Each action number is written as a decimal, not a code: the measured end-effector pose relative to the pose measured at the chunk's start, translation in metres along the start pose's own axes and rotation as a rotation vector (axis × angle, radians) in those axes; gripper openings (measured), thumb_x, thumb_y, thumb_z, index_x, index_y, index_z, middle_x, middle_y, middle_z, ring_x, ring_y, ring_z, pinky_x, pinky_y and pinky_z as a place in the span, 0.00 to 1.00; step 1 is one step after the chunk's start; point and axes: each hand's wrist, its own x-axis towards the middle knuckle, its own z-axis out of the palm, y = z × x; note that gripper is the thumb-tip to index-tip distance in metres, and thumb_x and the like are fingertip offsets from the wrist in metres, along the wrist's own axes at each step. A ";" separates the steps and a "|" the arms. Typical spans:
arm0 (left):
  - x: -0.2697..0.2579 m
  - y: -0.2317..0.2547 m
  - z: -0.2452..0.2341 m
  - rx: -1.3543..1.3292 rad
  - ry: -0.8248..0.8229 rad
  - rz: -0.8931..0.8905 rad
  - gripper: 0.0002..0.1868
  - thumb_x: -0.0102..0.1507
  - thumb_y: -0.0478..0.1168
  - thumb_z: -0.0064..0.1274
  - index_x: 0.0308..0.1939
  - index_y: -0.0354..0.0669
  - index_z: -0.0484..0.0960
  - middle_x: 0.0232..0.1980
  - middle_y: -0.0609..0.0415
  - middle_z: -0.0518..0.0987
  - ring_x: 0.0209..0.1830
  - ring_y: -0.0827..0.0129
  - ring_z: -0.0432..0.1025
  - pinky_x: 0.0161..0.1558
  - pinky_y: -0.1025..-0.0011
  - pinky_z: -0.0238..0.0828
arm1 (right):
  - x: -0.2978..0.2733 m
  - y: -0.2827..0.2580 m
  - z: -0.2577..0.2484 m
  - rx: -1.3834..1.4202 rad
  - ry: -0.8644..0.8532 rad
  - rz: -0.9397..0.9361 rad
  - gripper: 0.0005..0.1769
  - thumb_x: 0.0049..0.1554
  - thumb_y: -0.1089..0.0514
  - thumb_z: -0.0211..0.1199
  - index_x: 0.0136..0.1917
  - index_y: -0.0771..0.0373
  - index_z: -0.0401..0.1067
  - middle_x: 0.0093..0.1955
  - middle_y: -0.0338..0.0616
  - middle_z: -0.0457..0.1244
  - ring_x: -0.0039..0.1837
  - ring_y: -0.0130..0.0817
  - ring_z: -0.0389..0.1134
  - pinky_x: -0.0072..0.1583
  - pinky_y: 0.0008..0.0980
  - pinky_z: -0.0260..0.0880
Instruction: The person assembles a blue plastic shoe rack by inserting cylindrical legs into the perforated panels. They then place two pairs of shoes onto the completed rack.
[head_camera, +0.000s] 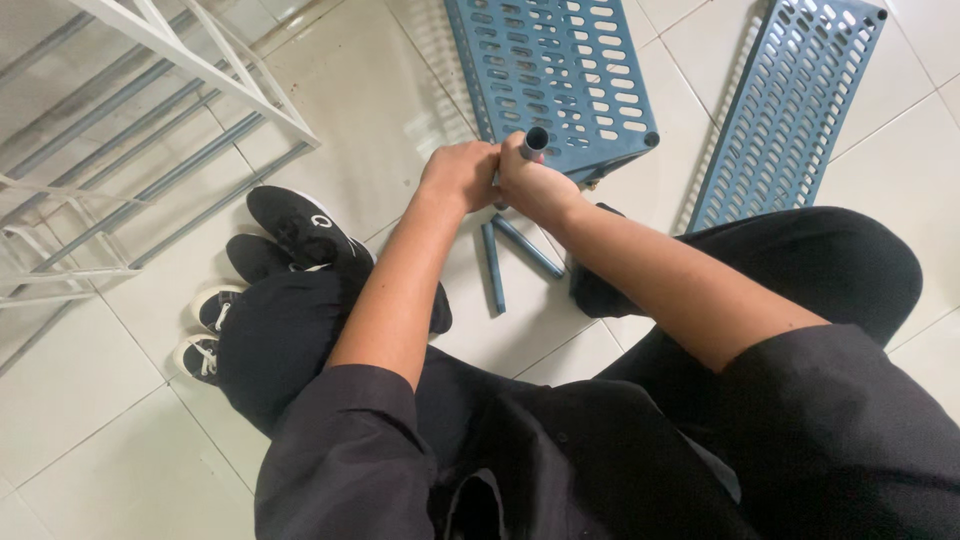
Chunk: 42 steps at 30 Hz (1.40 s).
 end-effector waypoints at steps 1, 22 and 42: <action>0.004 -0.004 0.004 0.037 0.028 0.039 0.17 0.53 0.44 0.59 0.47 0.56 0.84 0.45 0.52 0.85 0.47 0.54 0.78 0.43 0.54 0.76 | 0.007 -0.003 0.008 0.017 -0.003 -0.033 0.10 0.57 0.54 0.59 0.43 0.54 0.80 0.38 0.36 0.67 0.42 0.35 0.66 0.49 0.47 0.64; 0.002 -0.016 -0.003 -0.185 0.048 -0.141 0.12 0.61 0.48 0.53 0.47 0.55 0.85 0.50 0.48 0.83 0.52 0.50 0.76 0.51 0.54 0.73 | 0.056 0.037 -0.014 0.300 -0.318 -0.018 0.10 0.55 0.53 0.57 0.45 0.54 0.79 0.45 0.38 0.66 0.55 0.38 0.63 0.66 0.46 0.55; -0.002 -0.017 0.009 -0.141 0.407 0.215 0.43 0.49 0.45 0.70 0.67 0.53 0.71 0.77 0.44 0.61 0.75 0.50 0.59 0.64 0.50 0.65 | -0.040 0.028 0.013 2.300 1.326 0.484 0.27 0.59 0.43 0.71 0.57 0.66 0.67 0.60 0.45 0.62 0.65 0.32 0.65 0.69 0.33 0.65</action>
